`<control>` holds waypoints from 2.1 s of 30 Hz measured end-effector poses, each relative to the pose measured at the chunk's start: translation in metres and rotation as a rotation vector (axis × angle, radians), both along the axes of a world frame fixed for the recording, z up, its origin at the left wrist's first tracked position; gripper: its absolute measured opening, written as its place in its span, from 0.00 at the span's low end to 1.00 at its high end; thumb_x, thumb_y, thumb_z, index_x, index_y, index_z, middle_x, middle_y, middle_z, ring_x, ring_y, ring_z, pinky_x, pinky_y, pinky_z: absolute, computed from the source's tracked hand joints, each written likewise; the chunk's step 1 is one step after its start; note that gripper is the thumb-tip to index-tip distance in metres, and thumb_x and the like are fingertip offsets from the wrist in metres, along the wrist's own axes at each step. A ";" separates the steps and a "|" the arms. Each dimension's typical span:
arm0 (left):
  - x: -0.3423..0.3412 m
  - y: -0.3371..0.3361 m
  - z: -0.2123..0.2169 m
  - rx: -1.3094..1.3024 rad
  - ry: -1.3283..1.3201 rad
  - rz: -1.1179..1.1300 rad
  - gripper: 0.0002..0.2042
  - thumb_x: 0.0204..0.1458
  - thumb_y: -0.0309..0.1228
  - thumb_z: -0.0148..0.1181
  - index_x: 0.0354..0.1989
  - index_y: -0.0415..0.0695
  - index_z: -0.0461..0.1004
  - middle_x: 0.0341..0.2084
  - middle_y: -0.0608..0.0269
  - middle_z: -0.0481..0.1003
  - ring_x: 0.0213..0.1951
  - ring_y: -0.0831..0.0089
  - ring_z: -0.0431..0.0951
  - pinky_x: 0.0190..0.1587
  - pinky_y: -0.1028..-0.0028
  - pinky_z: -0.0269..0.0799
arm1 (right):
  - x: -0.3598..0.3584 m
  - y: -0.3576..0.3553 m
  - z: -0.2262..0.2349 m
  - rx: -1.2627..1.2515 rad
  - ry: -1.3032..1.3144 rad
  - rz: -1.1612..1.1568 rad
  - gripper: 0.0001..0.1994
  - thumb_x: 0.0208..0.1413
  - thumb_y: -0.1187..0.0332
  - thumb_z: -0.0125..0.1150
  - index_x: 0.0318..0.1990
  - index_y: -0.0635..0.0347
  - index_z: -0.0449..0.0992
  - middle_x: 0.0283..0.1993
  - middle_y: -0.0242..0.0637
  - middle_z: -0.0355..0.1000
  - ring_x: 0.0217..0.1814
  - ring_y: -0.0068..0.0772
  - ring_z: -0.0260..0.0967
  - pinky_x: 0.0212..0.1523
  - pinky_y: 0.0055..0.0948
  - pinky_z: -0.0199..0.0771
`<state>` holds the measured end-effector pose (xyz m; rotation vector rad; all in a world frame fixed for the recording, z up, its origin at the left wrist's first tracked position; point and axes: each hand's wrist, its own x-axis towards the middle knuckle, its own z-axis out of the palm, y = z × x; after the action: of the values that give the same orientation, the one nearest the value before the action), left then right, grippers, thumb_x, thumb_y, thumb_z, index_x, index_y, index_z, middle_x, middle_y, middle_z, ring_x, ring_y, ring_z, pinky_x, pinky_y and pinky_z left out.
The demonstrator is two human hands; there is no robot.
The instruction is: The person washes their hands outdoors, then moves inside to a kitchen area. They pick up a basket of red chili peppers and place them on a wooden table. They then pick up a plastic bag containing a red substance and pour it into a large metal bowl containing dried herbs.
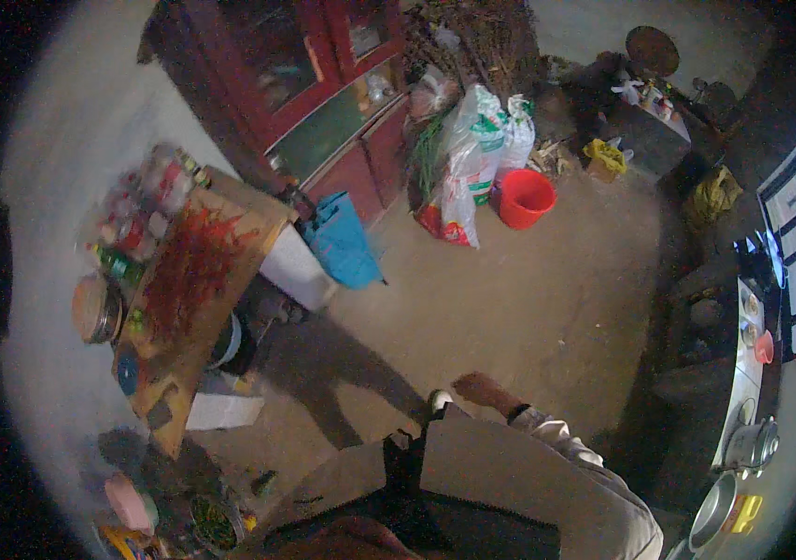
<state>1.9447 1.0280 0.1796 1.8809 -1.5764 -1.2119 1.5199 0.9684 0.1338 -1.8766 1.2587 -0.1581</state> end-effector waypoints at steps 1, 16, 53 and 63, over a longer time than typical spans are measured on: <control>-0.014 -0.024 -0.002 0.022 0.013 -0.040 0.11 0.54 0.35 0.58 0.36 0.40 0.78 0.24 0.52 0.78 0.29 0.60 0.79 0.33 0.66 0.73 | -0.026 -0.001 -0.022 -0.045 0.028 0.111 0.13 0.58 0.65 0.56 0.48 0.57 0.79 0.44 0.39 0.78 0.46 0.42 0.76 0.47 0.38 0.76; -0.137 -0.453 -0.113 0.306 0.221 -0.603 0.09 0.50 0.34 0.62 0.32 0.40 0.79 0.25 0.56 0.78 0.27 0.64 0.77 0.31 0.66 0.71 | -0.126 -0.160 -0.054 0.451 -0.034 -0.680 0.13 0.54 0.65 0.59 0.45 0.57 0.80 0.42 0.39 0.79 0.44 0.43 0.76 0.44 0.40 0.77; -0.523 -1.271 -0.172 -0.681 -0.687 -0.148 0.24 0.52 0.50 0.59 0.46 0.42 0.76 0.49 0.41 0.73 0.54 0.45 0.71 0.48 0.51 0.72 | -0.258 -0.468 -0.070 0.822 -0.157 -1.328 0.13 0.58 0.63 0.58 0.44 0.61 0.80 0.37 0.38 0.79 0.36 0.32 0.75 0.38 0.34 0.76; -0.514 -1.315 -0.104 -0.552 -0.470 -0.086 0.12 0.51 0.33 0.59 0.42 0.42 0.75 0.33 0.46 0.78 0.35 0.42 0.78 0.38 0.51 0.73 | -0.243 -0.494 -0.064 0.818 -0.245 -1.422 0.14 0.58 0.62 0.58 0.43 0.63 0.80 0.34 0.37 0.79 0.32 0.29 0.75 0.34 0.32 0.76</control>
<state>1.4311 -0.2872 0.0756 1.7976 -1.9856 -0.2942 1.2770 0.4741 0.0695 -0.0636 1.8528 -0.4917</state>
